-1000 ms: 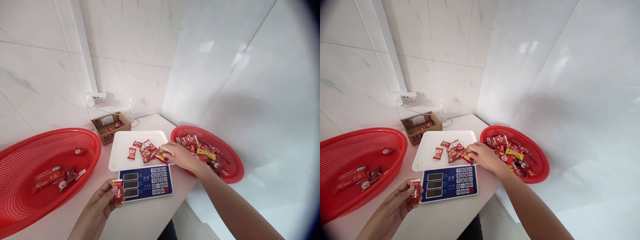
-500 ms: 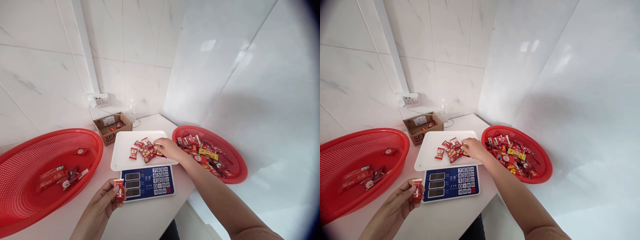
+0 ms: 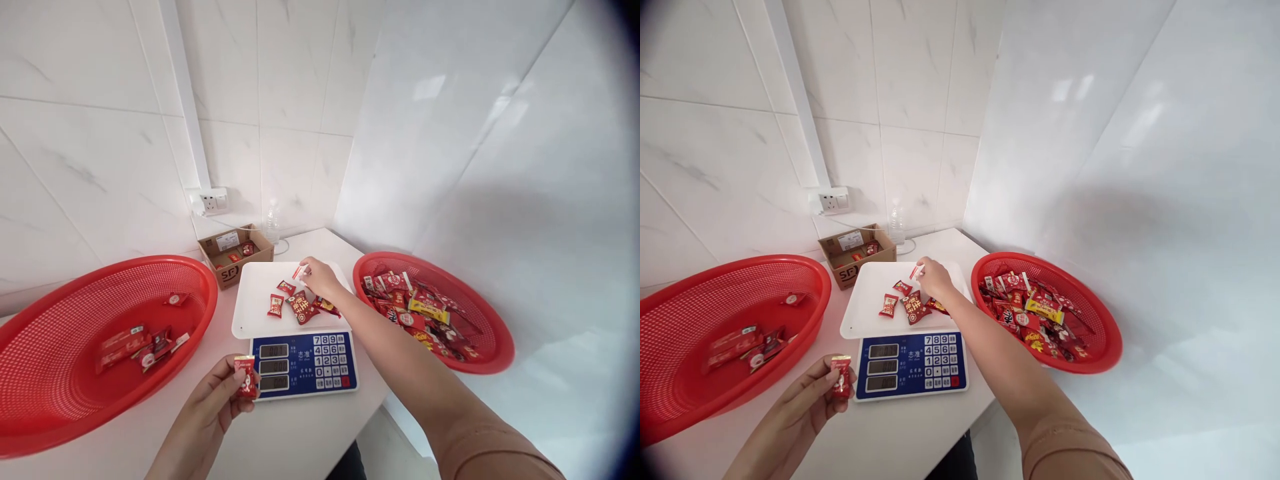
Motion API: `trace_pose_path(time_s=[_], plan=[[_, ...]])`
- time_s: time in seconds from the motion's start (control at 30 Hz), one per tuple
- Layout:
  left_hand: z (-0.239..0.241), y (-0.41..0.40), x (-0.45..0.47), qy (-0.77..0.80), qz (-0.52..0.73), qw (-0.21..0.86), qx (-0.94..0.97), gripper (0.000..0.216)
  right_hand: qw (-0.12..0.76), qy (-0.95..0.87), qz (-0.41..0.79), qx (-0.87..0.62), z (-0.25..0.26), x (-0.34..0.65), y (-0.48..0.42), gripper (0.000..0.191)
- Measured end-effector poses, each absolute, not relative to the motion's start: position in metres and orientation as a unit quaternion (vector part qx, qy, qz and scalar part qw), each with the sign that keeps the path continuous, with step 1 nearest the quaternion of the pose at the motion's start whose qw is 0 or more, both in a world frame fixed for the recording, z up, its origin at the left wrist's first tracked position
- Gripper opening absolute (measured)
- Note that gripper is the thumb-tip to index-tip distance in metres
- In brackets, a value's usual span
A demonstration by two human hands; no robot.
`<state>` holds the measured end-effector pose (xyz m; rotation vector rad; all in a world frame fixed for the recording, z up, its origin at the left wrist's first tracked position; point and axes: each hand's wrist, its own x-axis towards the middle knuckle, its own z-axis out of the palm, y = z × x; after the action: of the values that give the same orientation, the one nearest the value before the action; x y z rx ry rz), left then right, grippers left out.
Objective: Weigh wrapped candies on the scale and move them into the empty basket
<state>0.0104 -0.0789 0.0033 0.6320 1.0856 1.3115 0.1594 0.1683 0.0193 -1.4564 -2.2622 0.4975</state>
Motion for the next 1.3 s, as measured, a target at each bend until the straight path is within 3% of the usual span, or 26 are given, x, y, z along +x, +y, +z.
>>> trace_pose_path(time_s=[0.1,0.2,0.27,0.4,0.57,0.67,0.77,0.9,1.07,1.3], plan=[[0.004,-0.079,0.011,0.468,0.564,0.629,0.26,0.017,0.283,-0.795,0.194,-0.5,0.032,0.171,0.156,0.034],[0.002,-0.08,0.017,0.456,0.549,0.658,0.24,0.017,0.38,-0.767,0.313,-0.411,0.042,0.189,0.121,0.036],[-0.002,-0.082,0.025,0.447,0.536,0.678,0.229,0.021,0.366,-0.754,0.399,-0.372,0.043,0.199,0.087,0.037],[-0.015,-0.086,0.044,0.426,0.498,0.721,0.226,0.038,0.247,-0.757,0.497,-0.345,0.027,0.206,0.014,0.022],[-0.033,-0.09,0.058,0.452,0.479,0.726,0.199,0.033,0.213,-0.802,0.441,-0.342,-0.002,0.209,-0.025,0.004],[-0.039,-0.094,0.056,0.476,0.474,0.723,0.164,0.032,0.241,-0.813,0.381,-0.369,-0.005,0.225,-0.013,0.016],[-0.039,-0.099,0.052,0.478,0.469,0.726,0.153,0.031,0.295,-0.806,0.24,-0.454,-0.003,0.244,0.015,0.03],[-0.035,-0.104,0.049,0.498,0.477,0.711,0.134,0.035,0.28,-0.815,0.127,-0.491,-0.007,0.254,0.051,0.038],[-0.033,-0.108,0.046,0.509,0.49,0.697,0.124,0.038,0.22,-0.826,0.068,-0.514,-0.021,0.245,0.075,0.037],[-0.033,-0.107,0.041,0.519,0.501,0.683,0.115,0.043,0.207,-0.845,0.073,-0.487,-0.014,0.227,0.098,0.036]])
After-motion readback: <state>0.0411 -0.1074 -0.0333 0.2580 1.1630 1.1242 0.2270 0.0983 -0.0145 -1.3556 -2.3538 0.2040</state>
